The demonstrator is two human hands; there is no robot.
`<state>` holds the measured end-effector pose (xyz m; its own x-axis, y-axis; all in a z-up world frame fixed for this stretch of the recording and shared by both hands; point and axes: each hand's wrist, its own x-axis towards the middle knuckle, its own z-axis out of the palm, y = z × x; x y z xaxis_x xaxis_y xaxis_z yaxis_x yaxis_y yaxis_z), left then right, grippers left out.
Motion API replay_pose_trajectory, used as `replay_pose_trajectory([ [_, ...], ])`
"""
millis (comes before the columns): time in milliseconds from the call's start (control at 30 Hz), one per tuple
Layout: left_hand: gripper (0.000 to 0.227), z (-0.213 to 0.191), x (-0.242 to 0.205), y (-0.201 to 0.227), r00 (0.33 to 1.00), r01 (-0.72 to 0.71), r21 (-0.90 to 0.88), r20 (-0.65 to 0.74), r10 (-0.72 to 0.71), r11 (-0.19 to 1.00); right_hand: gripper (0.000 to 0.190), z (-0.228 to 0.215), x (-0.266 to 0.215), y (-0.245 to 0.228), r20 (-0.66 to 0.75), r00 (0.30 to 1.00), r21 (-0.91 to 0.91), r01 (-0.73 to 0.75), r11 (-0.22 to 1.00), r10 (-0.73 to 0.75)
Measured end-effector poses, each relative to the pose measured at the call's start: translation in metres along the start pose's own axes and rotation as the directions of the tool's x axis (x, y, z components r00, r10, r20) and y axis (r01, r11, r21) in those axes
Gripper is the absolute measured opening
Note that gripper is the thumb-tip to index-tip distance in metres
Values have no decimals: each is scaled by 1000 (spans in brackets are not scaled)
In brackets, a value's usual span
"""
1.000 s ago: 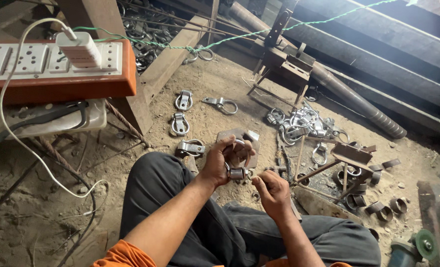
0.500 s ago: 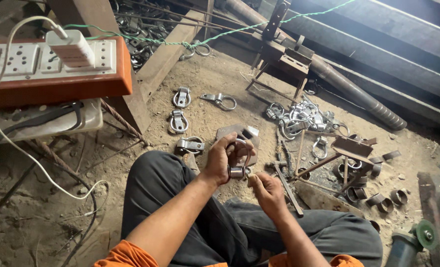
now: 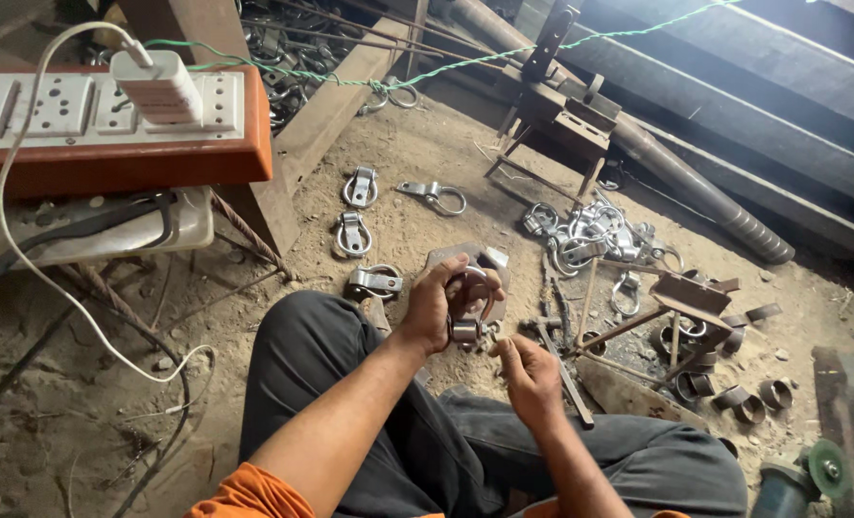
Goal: The person sits on the floor and uses a small metal tool to tighten or adjust a metal ring component. They handle several similar metal parts, placing some on the floor and continuing to work on others.
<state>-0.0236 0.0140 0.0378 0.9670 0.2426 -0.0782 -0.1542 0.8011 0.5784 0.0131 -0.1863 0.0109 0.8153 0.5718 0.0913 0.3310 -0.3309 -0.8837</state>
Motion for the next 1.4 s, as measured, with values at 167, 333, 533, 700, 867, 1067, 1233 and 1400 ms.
replay_pose_trajectory([
  [167,44,-7,1,-9,991,130,-143,62,-123,981,18,-26,9,-20,107,943,-216,332,918,-316],
  [333,53,-15,5,-14,907,398,-171,225,-357,901,14,-35,13,-28,223,869,-292,491,820,-441],
  [533,62,-16,7,-15,828,525,-204,345,-442,826,12,-31,11,-21,233,896,-168,420,892,-378],
  [700,52,-15,7,-15,907,393,-219,250,-339,893,9,-26,8,-12,252,920,-130,340,931,-301],
  [867,29,-3,-1,-10,988,154,-195,9,-155,969,21,-12,3,6,161,960,-60,241,969,-228],
  [1067,34,3,-4,-5,996,55,-44,-63,-58,997,24,11,-3,29,175,980,395,-157,905,94],
  [1233,36,0,-2,-7,993,10,34,-115,-6,999,32,20,-8,45,205,975,469,-180,865,92],
  [1400,38,2,-3,-6,991,-102,101,-72,110,990,29,31,-9,27,225,936,606,-351,714,269],
])
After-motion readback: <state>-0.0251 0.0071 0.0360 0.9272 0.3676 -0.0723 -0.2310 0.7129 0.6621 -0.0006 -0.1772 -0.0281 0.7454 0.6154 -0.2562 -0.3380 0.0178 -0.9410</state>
